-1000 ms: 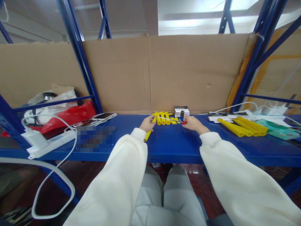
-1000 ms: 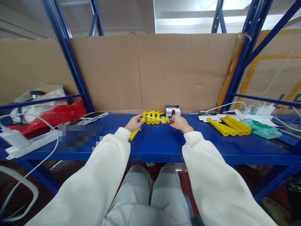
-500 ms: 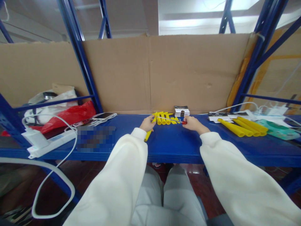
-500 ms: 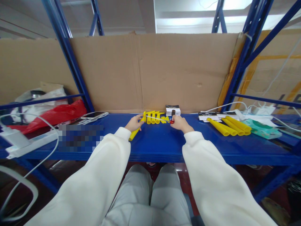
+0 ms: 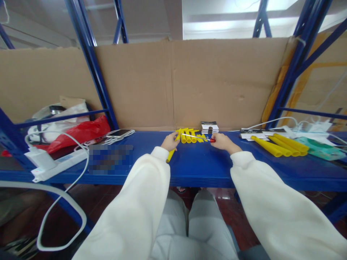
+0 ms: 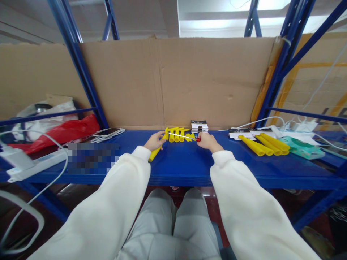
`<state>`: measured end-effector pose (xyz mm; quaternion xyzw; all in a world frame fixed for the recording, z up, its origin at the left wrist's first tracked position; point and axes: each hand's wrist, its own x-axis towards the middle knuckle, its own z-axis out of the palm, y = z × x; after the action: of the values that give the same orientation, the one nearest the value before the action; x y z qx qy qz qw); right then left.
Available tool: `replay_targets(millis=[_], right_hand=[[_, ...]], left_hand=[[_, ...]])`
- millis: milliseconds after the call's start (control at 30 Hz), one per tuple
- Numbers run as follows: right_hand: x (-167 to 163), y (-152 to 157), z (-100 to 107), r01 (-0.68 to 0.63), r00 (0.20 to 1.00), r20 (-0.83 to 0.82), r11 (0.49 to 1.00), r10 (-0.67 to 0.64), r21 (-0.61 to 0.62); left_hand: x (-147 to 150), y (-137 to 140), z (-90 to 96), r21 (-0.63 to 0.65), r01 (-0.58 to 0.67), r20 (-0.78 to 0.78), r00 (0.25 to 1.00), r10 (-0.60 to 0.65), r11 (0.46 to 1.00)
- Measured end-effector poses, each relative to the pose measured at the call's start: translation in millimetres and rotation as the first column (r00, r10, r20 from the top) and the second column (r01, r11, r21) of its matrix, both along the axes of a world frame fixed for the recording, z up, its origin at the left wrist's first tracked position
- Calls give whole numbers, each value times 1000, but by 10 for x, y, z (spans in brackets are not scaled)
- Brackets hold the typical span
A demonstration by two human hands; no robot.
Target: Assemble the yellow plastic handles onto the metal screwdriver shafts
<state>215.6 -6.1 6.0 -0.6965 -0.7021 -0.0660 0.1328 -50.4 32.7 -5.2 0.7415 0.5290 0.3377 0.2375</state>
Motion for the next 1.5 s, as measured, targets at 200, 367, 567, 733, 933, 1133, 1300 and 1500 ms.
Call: replay_targets(millis=[200, 367, 567, 733, 933, 1133, 1300, 1500], right_hand=[[0, -6, 2, 9, 1000, 12, 1000, -9, 2], [46, 44, -47, -35, 999, -17, 999, 36, 25], [73, 67, -54, -25, 1000, -18, 999, 25, 35], [83, 57, -48, -7, 1000, -20, 1000, 6, -16], [65, 34, -23, -52, 998, -31, 992, 48, -119], [49, -10, -3, -68, 997, -43, 986, 63, -153], [53, -48, 19, -88, 993, -94, 979, 71, -182], [-113, 56, -76, -229, 970, -106, 967, 217, -112]], left_hand=[[-5, 10, -5, 0, 6, -8, 1000, -6, 1000], [-1, -7, 3, 4, 6, -8, 1000, -6, 1000], [7, -29, 19, 8, -3, -24, 1000, 3, 1000], [22, -67, 45, -4, -15, -24, 1000, 15, 1000], [26, -95, 60, -16, -34, -18, 999, 34, 999], [30, -108, 60, -19, -45, -8, 999, 45, 999], [42, -111, 57, -26, -50, 12, 999, 50, 998], [38, -96, 54, -30, -50, 12, 999, 50, 998]])
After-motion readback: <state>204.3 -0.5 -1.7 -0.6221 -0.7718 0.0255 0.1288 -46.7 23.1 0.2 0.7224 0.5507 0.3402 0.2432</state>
